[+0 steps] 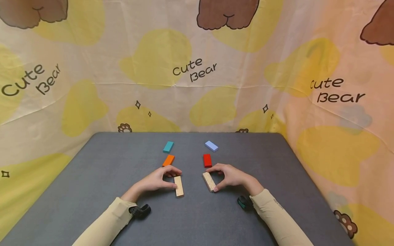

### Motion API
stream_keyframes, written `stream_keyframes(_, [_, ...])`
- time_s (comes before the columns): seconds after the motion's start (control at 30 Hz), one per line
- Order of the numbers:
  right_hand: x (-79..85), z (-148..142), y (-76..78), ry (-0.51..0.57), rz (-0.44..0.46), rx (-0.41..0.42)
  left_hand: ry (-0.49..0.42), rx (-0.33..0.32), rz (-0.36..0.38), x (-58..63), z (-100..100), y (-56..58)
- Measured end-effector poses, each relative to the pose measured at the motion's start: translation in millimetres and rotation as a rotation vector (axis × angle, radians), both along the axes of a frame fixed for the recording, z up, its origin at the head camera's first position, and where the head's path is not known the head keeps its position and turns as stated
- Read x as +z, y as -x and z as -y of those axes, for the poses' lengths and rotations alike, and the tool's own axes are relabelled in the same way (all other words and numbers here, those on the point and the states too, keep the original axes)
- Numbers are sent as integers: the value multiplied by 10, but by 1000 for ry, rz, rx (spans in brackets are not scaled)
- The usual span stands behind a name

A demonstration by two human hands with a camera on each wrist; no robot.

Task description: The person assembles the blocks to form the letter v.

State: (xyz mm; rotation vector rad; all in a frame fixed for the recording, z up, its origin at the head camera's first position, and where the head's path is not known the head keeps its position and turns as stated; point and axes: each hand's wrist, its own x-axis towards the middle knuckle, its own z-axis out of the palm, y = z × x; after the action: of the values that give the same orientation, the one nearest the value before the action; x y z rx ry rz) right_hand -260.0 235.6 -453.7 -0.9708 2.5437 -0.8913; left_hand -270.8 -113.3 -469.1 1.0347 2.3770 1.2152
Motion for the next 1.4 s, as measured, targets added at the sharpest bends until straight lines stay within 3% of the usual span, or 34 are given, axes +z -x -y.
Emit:
stream_keyframes(0.3, [-14,-3,6,2,-4,3,-12,-54,24,-23,16,78])
stream_keyframes(1.4, [-2,-6,8,12,4,15,-4,-60,6,-20,14,79])
